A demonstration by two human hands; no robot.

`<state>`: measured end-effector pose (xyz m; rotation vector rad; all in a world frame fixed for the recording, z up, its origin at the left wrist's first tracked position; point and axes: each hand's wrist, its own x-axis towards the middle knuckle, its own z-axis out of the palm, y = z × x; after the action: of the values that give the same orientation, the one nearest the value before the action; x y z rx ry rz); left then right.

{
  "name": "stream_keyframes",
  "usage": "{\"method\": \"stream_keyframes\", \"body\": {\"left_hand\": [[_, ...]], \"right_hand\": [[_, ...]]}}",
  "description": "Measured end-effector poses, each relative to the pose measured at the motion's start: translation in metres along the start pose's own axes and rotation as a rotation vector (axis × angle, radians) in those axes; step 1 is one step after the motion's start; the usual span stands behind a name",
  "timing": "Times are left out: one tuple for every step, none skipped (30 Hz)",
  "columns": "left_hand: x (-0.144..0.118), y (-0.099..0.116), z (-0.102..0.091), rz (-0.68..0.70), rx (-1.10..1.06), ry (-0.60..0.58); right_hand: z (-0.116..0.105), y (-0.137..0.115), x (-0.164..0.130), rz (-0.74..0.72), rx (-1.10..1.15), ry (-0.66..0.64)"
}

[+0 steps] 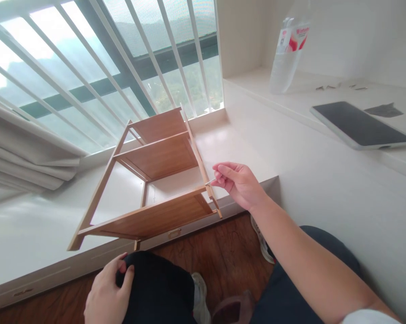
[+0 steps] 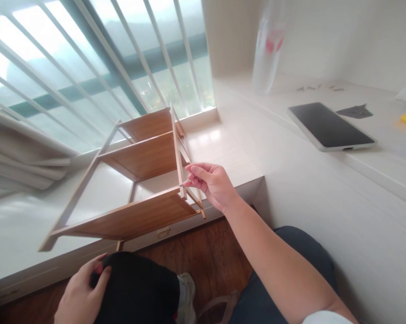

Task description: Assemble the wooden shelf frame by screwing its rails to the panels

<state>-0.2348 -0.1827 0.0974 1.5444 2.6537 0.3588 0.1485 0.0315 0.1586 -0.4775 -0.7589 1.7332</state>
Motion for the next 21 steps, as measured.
{"method": "stream_keyframes", "body": {"left_hand": [[0.0, 0.0, 0.0, 0.001, -0.001, 0.0], [0.0, 0.001, 0.0, 0.003, -0.003, 0.002], [-0.001, 0.001, 0.0, 0.005, -0.005, 0.005], [-0.001, 0.002, 0.0, 0.006, -0.006, 0.007], [-0.001, 0.002, 0.0, 0.005, -0.006, 0.009], [-0.002, 0.003, 0.0, 0.003, -0.004, 0.01], [-0.002, 0.003, 0.0, 0.002, -0.003, 0.01], [-0.002, 0.004, -0.001, 0.003, -0.003, 0.012], [-0.002, 0.005, -0.001, 0.007, -0.003, 0.015], [-0.001, 0.005, -0.001, 0.013, -0.003, 0.018], [-0.001, 0.005, -0.001, 0.016, 0.001, 0.019], [0.0, 0.005, -0.002, 0.015, 0.007, 0.017], [0.0, 0.005, -0.002, 0.012, 0.014, 0.011], [0.001, 0.005, -0.001, 0.01, 0.02, 0.0], [0.002, 0.005, -0.001, 0.011, 0.026, -0.01], [0.003, 0.005, -0.001, 0.013, 0.031, -0.015], [0.003, 0.006, 0.0, 0.018, 0.034, -0.013], [0.003, 0.006, 0.0, 0.027, 0.035, -0.007], [0.003, 0.007, 0.0, 0.036, 0.036, 0.003], [0.003, 0.008, 0.0, 0.045, 0.037, 0.014], [0.003, 0.009, 0.0, 0.053, 0.037, 0.022]], "right_hand": [[-0.001, 0.0, 0.0, 0.001, -0.002, 0.003], [-0.001, 0.0, -0.001, -0.004, -0.002, 0.01], [-0.003, -0.001, -0.002, -0.009, 0.001, 0.022], [-0.004, -0.001, -0.003, -0.01, 0.003, 0.034], [-0.006, -0.001, -0.005, -0.005, 0.005, 0.045], [-0.008, 0.0, -0.007, 0.001, 0.009, 0.054], [-0.01, 0.001, -0.01, 0.009, 0.015, 0.061], [-0.012, 0.003, -0.012, 0.013, 0.024, 0.067], [-0.014, 0.006, -0.014, 0.01, 0.034, 0.073], [-0.015, 0.008, -0.015, 0.002, 0.046, 0.08], [-0.015, 0.01, -0.016, -0.008, 0.059, 0.084], [-0.015, 0.012, -0.016, -0.018, 0.071, 0.087], [-0.015, 0.013, -0.015, -0.023, 0.081, 0.084], [-0.014, 0.013, -0.015, -0.024, 0.089, 0.079], [-0.013, 0.013, -0.014, -0.022, 0.096, 0.072], [-0.013, 0.013, -0.013, -0.018, 0.1, 0.066], [-0.012, 0.012, -0.012, -0.014, 0.103, 0.059], [-0.012, 0.012, -0.012, -0.01, 0.106, 0.054], [-0.012, 0.012, -0.011, -0.007, 0.109, 0.048], [-0.012, 0.012, -0.011, -0.005, 0.112, 0.043], [-0.013, 0.012, -0.011, -0.002, 0.116, 0.038]]}}
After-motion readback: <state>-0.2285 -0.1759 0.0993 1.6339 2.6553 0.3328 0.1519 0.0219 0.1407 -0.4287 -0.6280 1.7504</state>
